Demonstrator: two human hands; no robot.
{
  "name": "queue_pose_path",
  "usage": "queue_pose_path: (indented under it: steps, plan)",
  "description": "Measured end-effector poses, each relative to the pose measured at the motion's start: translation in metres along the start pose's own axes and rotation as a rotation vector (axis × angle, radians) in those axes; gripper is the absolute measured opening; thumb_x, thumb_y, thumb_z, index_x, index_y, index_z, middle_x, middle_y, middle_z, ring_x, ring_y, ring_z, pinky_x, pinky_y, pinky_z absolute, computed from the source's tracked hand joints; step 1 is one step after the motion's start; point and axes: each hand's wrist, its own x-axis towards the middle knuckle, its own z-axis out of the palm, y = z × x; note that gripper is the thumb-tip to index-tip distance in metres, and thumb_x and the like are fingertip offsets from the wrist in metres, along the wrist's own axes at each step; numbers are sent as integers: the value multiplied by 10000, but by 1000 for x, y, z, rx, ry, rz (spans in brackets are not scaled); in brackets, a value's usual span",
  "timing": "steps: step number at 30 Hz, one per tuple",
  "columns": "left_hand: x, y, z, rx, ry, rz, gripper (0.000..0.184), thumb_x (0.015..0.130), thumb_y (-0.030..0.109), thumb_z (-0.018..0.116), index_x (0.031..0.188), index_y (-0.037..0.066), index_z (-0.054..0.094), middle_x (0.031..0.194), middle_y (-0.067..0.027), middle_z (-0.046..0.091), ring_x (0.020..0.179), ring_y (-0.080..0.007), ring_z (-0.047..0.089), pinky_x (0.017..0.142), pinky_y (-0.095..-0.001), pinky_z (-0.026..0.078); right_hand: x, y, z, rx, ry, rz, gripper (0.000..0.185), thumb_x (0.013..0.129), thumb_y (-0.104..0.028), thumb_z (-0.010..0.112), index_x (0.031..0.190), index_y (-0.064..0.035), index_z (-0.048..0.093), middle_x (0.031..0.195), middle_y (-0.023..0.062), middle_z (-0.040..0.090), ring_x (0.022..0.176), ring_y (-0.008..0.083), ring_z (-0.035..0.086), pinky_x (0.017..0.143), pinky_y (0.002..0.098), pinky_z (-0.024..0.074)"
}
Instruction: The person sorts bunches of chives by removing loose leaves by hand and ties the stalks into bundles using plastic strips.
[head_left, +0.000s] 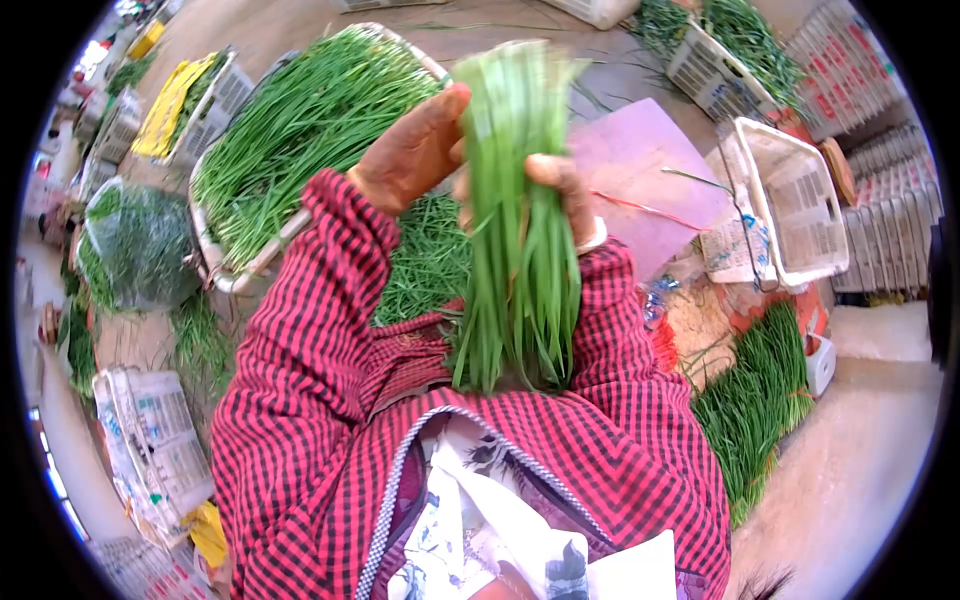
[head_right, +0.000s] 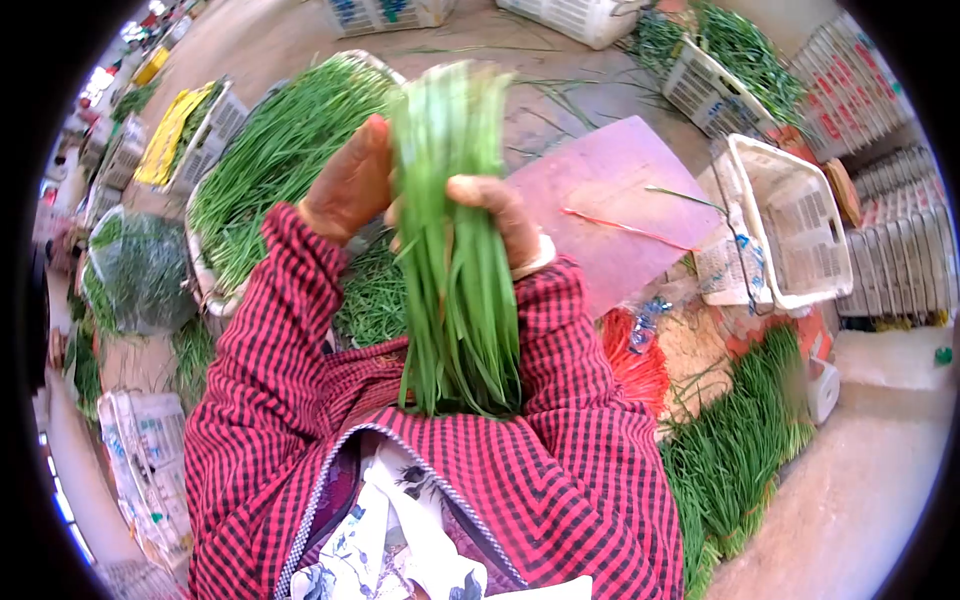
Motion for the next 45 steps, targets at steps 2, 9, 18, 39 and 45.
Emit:
queue_pose_path:
  steps: [2,9,18,39,45]
  plan:
    - [-7,6,24,-199,-16,82,963,841,578,655,1477,-36,273,1424,-285,441,1353,-359,426,1166,-426,313,13,31,-3,164,-82,248,624,803,-356,737,1282,-15,526,1050,150,678,885,253,685,776,365,588]
    - [-64,-2,-9,-400,197,122,705,836,171,680,1409,-72,349,902,-39,622,920,-210,652,1001,-394,514,26,52,-13,-309,-29,309,725,855,-461,726,1359,-4,474,1199,101,634,1050,177,622,926,326,494]
    - [-96,-1,-27,-493,420,244,481,881,76,627,1305,-55,441,903,-69,642,921,-234,657,1018,-445,496,8,53,33,-1342,-5,-294,311,830,-131,746,1124,-64,669,751,16,600,590,92,545,566,246,458]
    - [-202,73,-64,-267,764,639,384,872,46,639,1233,-11,520,917,-123,699,892,-235,693,1064,-447,465,7,-7,13,-693,-166,68,108,889,-118,650,910,-23,603,665,1,563,538,64,500,497,213,396]
    - [-249,80,-86,-221,797,777,329,904,73,622,1211,0,529,906,-75,666,908,-230,662,1083,-467,430,17,33,-55,-2200,152,-127,266,919,-135,626,1142,10,622,953,52,665,868,166,639,782,296,516]
